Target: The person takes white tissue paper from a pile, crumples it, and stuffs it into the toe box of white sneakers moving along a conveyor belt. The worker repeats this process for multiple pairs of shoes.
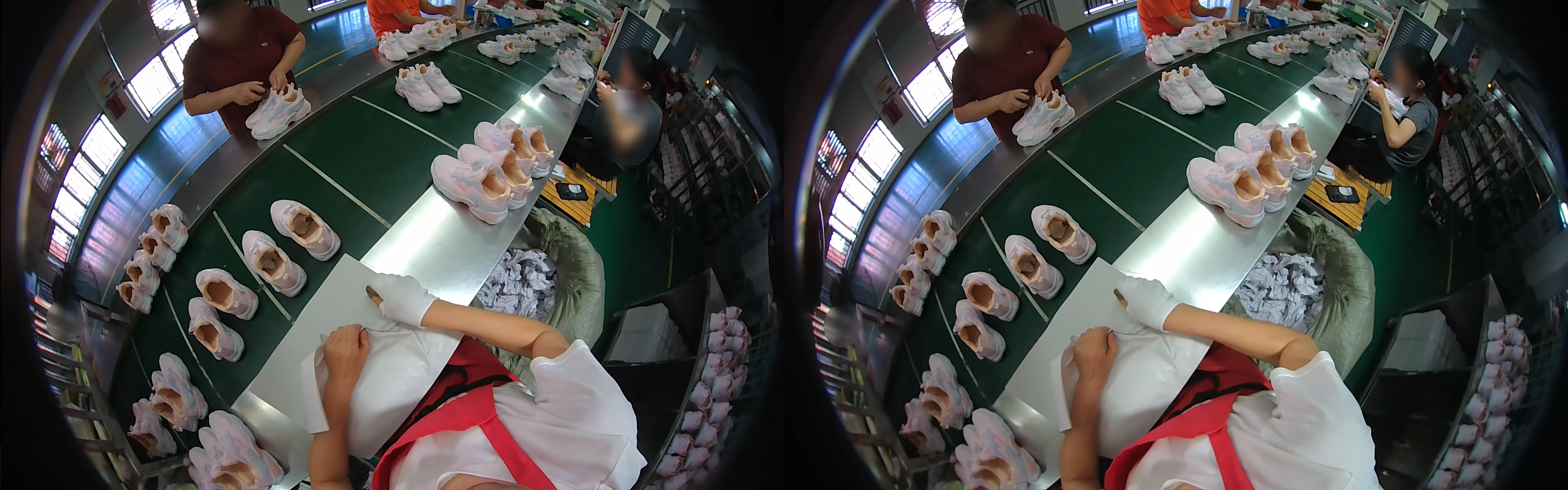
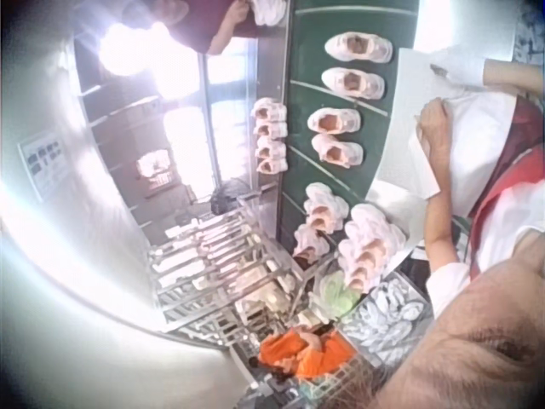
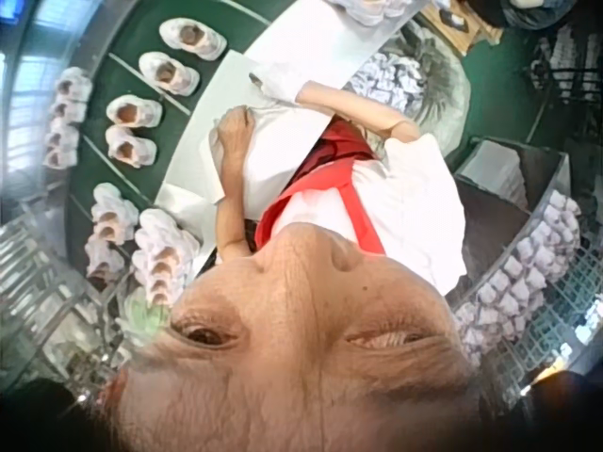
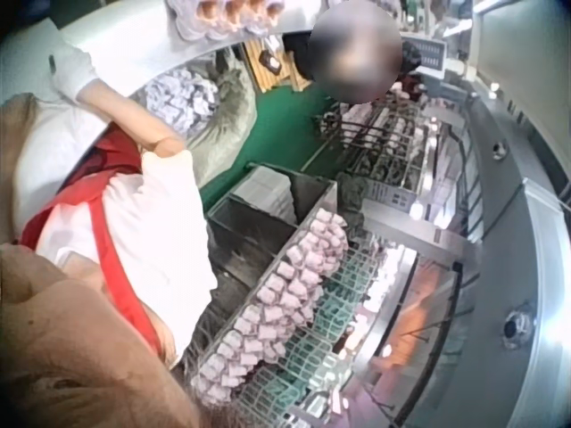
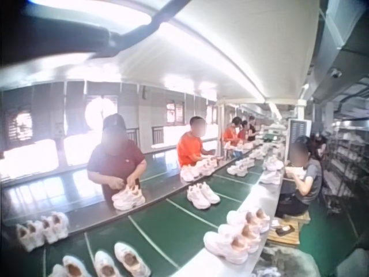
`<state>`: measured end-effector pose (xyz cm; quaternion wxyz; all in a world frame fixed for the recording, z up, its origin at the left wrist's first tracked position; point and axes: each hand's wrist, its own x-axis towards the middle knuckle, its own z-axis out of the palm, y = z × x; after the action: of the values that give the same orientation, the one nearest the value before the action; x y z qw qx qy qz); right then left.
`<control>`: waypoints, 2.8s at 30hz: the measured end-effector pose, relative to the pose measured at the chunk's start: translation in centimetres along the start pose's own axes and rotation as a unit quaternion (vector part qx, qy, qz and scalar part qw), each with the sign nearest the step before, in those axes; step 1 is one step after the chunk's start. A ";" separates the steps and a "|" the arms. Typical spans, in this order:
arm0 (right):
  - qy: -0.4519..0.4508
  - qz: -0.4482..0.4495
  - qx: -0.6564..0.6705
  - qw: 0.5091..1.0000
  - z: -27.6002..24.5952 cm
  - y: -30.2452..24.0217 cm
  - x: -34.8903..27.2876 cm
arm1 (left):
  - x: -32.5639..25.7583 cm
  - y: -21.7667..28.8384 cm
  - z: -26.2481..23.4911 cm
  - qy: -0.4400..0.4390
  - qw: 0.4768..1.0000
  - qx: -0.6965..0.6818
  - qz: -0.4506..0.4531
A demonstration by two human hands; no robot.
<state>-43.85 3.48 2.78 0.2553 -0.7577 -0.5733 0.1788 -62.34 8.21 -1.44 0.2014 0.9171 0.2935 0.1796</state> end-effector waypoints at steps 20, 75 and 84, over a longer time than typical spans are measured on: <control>-0.165 -0.022 -0.008 0.986 -5.0 -3.7 0.6 | -3.6 3.1 -10.0 0.135 0.990 0.023 0.040; -0.113 -0.213 0.327 0.914 -3.7 -14.0 -5.2 | -5.6 5.4 -12.1 0.218 0.659 -0.701 -0.164; -0.044 -0.306 0.101 0.946 -1.7 -14.1 -3.7 | -4.9 4.5 -13.6 0.375 0.777 -0.456 -0.217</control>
<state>-54.94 2.63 12.43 0.3477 -0.5073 -0.7671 0.1825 -70.10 5.41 11.29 0.5037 0.4900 0.4207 0.5738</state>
